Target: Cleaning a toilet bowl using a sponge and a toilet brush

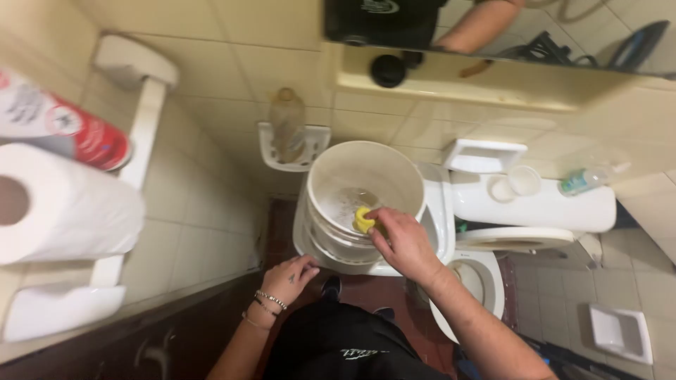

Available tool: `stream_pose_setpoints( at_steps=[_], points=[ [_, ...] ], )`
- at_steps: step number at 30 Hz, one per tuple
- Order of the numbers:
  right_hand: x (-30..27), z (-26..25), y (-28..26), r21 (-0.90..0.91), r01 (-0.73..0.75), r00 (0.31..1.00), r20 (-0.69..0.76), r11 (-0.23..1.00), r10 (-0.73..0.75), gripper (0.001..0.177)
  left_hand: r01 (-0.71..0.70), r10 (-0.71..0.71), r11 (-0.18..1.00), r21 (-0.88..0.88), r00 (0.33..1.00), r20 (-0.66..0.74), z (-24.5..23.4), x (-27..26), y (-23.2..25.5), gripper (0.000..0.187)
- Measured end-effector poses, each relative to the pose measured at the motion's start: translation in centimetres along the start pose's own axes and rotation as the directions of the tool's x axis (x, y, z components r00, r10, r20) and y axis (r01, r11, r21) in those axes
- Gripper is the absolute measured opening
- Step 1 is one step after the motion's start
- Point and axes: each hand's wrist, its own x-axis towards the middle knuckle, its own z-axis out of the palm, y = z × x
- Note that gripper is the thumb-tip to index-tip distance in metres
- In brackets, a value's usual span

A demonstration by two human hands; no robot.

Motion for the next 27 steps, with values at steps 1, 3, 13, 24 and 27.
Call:
stream_pose_setpoints(
  at_steps=[1,3,13,24,27],
  points=[
    [0.1,0.2,-0.5,0.002,0.014,1.000,0.012,1.000,-0.014,0.028,0.012,-0.012,1.000,-0.012,1.000,-0.006,-0.5,-0.3,-0.3,0.028],
    [0.1,0.6,-1.4,-0.092,0.092,0.990,0.116,0.991,-0.081,0.067,0.017,-0.019,0.999,-0.036,0.998,-0.066,-1.3,-0.7,-0.8,0.028],
    [1.5,2.9,-0.7,-0.348,0.096,0.928,0.369,0.933,0.042,0.054,-0.018,0.005,0.993,-0.119,0.994,-0.108,-1.2,0.1,-1.7,0.029],
    [-2.0,0.6,2.6,-0.317,0.259,0.963,0.014,0.912,-0.269,0.023,-0.050,0.040,0.995,-0.089,0.994,-0.102,2.2,1.5,-3.5,0.027],
    [-4.4,-3.5,2.3,-0.250,0.182,0.983,0.012,0.951,-0.185,0.024,-0.073,0.068,0.995,-0.062,0.994,-0.081,3.8,2.4,-3.9,0.026]
  ],
)
